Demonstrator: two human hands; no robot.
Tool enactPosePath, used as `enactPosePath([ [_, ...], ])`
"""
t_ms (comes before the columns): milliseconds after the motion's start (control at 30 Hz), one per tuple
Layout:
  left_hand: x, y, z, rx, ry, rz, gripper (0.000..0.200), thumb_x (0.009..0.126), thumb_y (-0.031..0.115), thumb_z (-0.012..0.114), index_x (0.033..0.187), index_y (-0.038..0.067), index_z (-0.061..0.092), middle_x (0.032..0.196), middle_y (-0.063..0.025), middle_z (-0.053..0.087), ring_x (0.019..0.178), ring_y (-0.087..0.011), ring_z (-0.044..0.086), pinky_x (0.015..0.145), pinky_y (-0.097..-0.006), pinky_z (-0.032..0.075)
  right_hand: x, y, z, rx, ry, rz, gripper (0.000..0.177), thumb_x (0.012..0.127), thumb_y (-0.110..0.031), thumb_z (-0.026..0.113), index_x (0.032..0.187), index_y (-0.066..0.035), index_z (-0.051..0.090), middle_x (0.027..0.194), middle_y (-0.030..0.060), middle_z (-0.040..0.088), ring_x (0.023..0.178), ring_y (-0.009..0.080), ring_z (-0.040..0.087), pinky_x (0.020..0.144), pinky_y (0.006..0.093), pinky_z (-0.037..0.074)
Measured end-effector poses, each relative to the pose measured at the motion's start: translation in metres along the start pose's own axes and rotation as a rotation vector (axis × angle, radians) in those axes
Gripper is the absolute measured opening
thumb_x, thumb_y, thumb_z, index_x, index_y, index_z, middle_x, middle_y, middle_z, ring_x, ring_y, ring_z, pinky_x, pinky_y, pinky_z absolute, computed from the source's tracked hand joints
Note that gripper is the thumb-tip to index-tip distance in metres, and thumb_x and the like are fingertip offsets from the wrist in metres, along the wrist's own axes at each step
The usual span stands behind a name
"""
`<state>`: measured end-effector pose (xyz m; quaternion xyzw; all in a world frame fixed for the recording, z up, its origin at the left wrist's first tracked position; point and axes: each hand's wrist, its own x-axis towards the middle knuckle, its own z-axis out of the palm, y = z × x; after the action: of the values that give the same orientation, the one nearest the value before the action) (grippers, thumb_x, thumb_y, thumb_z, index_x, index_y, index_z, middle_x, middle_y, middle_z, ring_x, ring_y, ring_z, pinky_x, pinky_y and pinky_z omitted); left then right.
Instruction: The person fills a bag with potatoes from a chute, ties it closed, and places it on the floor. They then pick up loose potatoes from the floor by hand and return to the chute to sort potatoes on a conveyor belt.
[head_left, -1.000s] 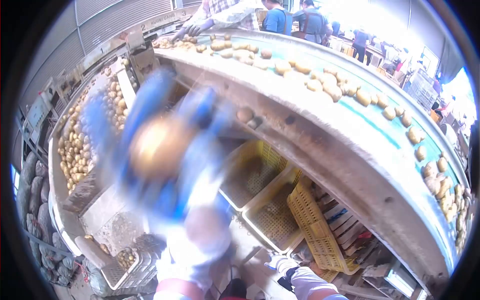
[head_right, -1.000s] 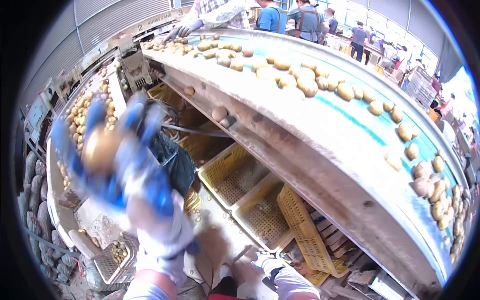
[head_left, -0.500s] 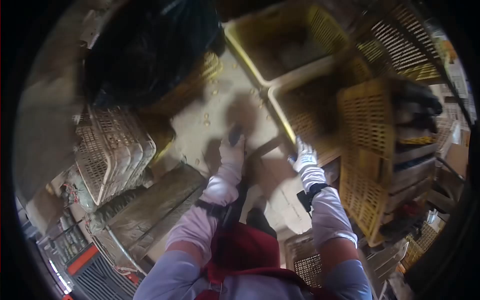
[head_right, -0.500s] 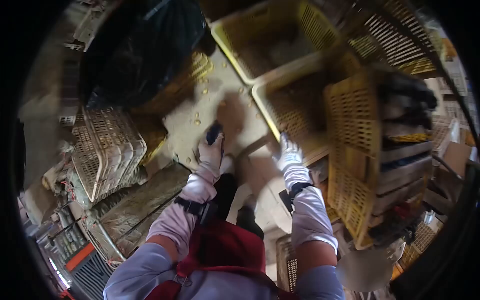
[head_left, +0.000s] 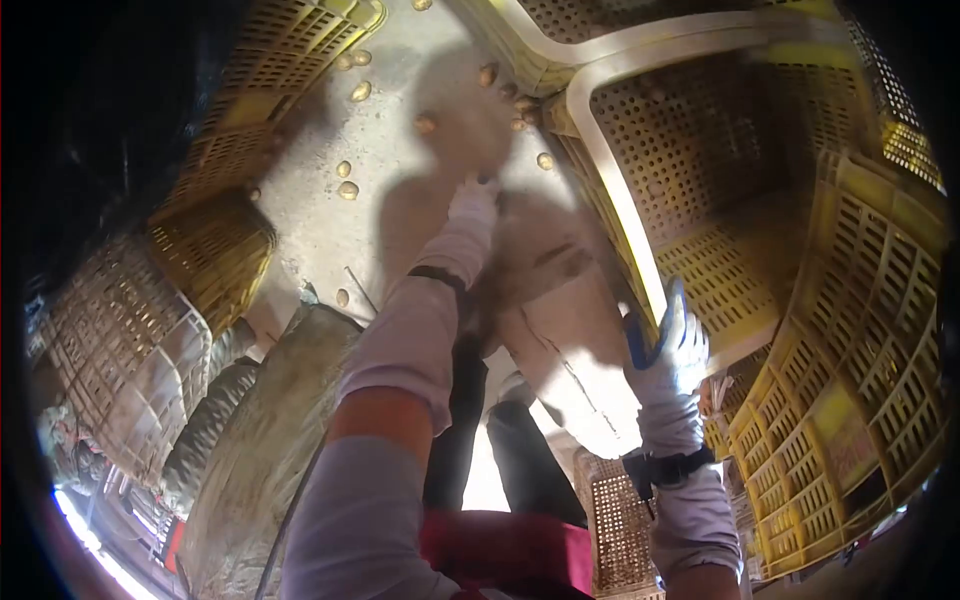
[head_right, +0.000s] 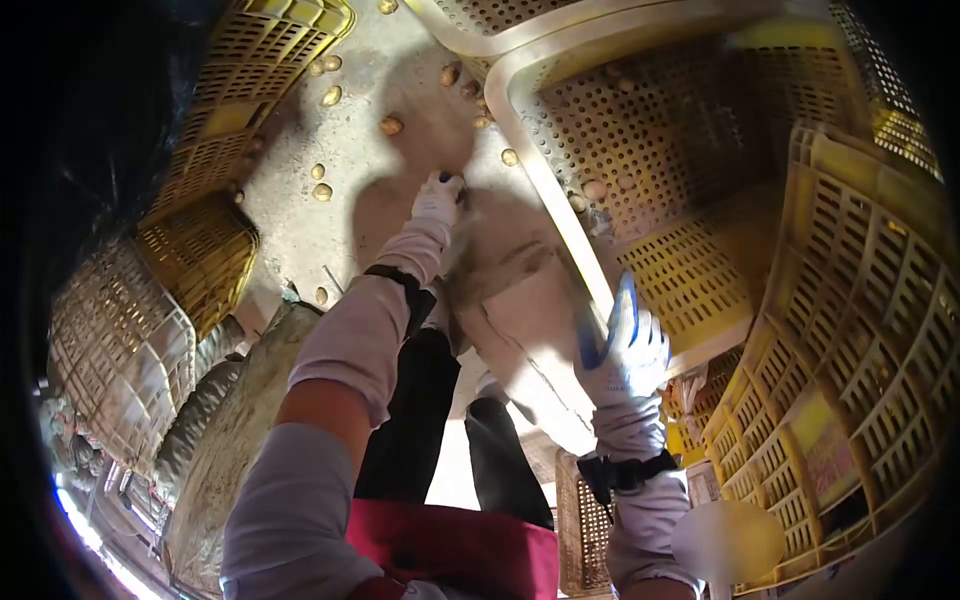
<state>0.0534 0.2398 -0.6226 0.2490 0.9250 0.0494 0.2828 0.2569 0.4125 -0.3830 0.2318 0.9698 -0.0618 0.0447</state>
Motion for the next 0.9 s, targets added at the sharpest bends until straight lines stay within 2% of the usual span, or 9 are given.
enactPosePath([
  [100,0.026,0.004,-0.032,-0.296,-0.06,-0.126,0.039,0.08,0.013,0.062,0.118,0.022,0.058,0.13,-0.0178,0.046,0.106,-0.0386,0.057,0.092,-0.0433,0.048,0.002,-0.004,-0.004,-0.003,-0.047,0.051,0.063,0.084,-0.04,0.061,0.131,0.001,0.05,0.073,0.0087,0.052,0.064,0.025,0.053,0.06,0.0377,0.042],
  [167,0.045,0.021,-0.06,-0.506,0.175,0.04,0.042,0.08,0.013,0.06,0.121,0.021,0.055,0.129,-0.0193,0.046,0.105,-0.0409,0.056,0.091,-0.0443,0.048,0.003,-0.005,-0.004,0.004,-0.056,0.074,0.062,0.083,-0.04,0.062,0.13,0.0,0.051,0.073,0.009,0.052,0.064,0.0253,0.053,0.06,0.0378,0.042],
  [267,0.098,0.032,-0.057,-0.43,0.33,0.27,0.04,0.081,0.012,0.057,0.12,0.02,0.054,0.123,-0.0198,0.051,0.104,-0.0414,0.057,0.089,-0.0454,0.049,0.003,-0.005,-0.005,0.02,-0.064,0.092,0.06,0.083,-0.039,0.063,0.128,0.0,0.052,0.073,0.0098,0.052,0.065,0.0264,0.053,0.06,0.0385,0.042],
  [333,0.105,0.043,-0.064,-0.678,0.279,0.172,0.043,0.082,0.012,0.057,0.123,0.019,0.05,0.125,-0.0212,0.049,0.1,-0.0422,0.059,0.086,-0.0474,0.05,0.002,-0.005,-0.005,0.031,-0.09,0.112,0.059,0.082,-0.038,0.063,0.127,0.0,0.053,0.073,0.01,0.052,0.065,0.0271,0.053,0.06,0.0392,0.042],
  [400,0.093,0.057,-0.076,-0.46,-0.043,-0.066,0.046,0.083,0.014,0.057,0.127,0.018,0.045,0.132,-0.0226,0.043,0.095,-0.0428,0.061,0.083,-0.0482,0.051,0.002,-0.005,-0.005,0.009,-0.074,0.096,0.058,0.081,-0.037,0.064,0.125,0.0,0.054,0.072,0.0099,0.052,0.064,0.0271,0.054,0.06,0.0401,0.044],
  [467,0.093,0.062,-0.065,-0.373,0.048,0.013,0.049,0.083,0.016,0.059,0.128,0.017,0.041,0.134,-0.0242,0.04,0.093,-0.0422,0.062,0.081,-0.048,0.052,0.004,-0.004,-0.006,0.045,-0.065,0.102,0.058,0.08,-0.037,0.064,0.124,0.0,0.055,0.071,0.01,0.053,0.064,0.0266,0.054,0.06,0.0399,0.044],
  [533,0.082,0.068,-0.07,-0.427,0.014,-0.115,0.048,0.083,0.017,0.06,0.128,0.017,0.042,0.134,-0.0244,0.039,0.093,-0.0405,0.063,0.08,-0.0475,0.053,0.004,-0.004,-0.007,0.036,-0.075,0.108,0.058,0.08,-0.037,0.065,0.124,-0.001,0.055,0.072,0.01,0.053,0.064,0.0263,0.055,0.06,0.0392,0.044],
  [700,0.078,0.057,-0.036,-0.311,-0.056,-0.037,0.052,0.082,0.015,0.06,0.131,0.02,0.042,0.14,-0.0248,0.034,0.096,-0.0397,0.063,0.079,-0.046,0.054,0.002,-0.003,-0.008,0.042,-0.069,0.084,0.058,0.08,-0.036,0.065,0.125,0.0,0.054,0.074,0.0104,0.054,0.064,0.0257,0.054,0.059,0.0383,0.044],
  [900,0.104,0.043,-0.013,-0.118,-0.132,0.099,0.051,0.088,0.011,0.046,0.137,0.022,0.04,0.146,-0.0204,0.029,0.11,-0.0367,0.058,0.092,-0.0436,0.049,0.003,-0.003,-0.007,0.031,-0.038,0.067,0.06,0.081,-0.035,0.065,0.127,-0.001,0.052,0.075,0.0098,0.053,0.065,0.0255,0.054,0.059,0.0382,0.043],
])
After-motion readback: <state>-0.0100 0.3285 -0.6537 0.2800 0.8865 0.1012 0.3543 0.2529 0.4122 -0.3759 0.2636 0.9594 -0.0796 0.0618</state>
